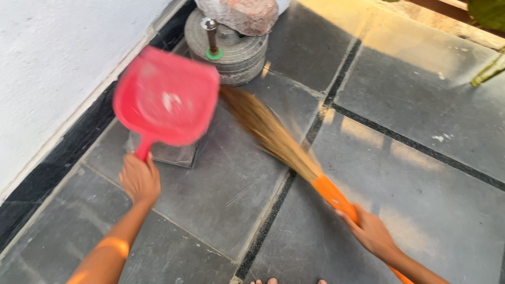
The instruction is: The person sweeps debris and small sticks across a tiled floor into a pile using a broom, eventually sweeping them into a red dustpan.
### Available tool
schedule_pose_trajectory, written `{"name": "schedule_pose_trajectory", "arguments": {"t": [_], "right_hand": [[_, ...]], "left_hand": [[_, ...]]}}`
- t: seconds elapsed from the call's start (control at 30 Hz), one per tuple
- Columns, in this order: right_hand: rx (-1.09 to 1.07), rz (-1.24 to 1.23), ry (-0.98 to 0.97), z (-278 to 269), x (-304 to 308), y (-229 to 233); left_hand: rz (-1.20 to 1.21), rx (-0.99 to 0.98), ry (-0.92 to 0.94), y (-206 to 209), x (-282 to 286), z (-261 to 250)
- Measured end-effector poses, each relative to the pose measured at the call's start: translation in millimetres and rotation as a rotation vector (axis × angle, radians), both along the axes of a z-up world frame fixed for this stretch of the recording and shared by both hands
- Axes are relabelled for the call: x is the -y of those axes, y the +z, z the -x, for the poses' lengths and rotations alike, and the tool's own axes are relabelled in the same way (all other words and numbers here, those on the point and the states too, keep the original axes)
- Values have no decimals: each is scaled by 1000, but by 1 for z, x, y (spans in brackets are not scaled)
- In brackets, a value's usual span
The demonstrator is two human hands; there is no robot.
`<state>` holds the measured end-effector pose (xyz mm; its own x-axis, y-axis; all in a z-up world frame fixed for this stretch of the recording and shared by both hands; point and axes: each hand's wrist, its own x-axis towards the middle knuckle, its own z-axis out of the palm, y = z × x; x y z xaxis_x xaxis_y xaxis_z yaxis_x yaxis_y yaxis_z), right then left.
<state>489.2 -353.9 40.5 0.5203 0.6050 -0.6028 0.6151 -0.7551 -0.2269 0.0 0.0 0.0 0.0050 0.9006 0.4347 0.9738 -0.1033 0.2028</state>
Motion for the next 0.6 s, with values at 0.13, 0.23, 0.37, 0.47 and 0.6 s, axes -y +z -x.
{"name": "schedule_pose_trajectory", "arguments": {"t": [0.13, 0.23, 0.37, 0.47, 0.6], "right_hand": [[197, -215, -167, -50, 102, -40], [229, -254, -365, -75, 140, -46], [128, -290, -597, -86, 136, -21], [136, -370, -601, -68, 120, -6], [170, -409, -391, -32, 91, -4]], "left_hand": [[143, -64, -215, 14, 41, -2], [149, -98, -356, 26, 45, -10], [100, -140, -456, 36, 43, -37], [116, -61, -493, 33, 43, -65], [117, -59, -495, 23, 38, -110]]}}
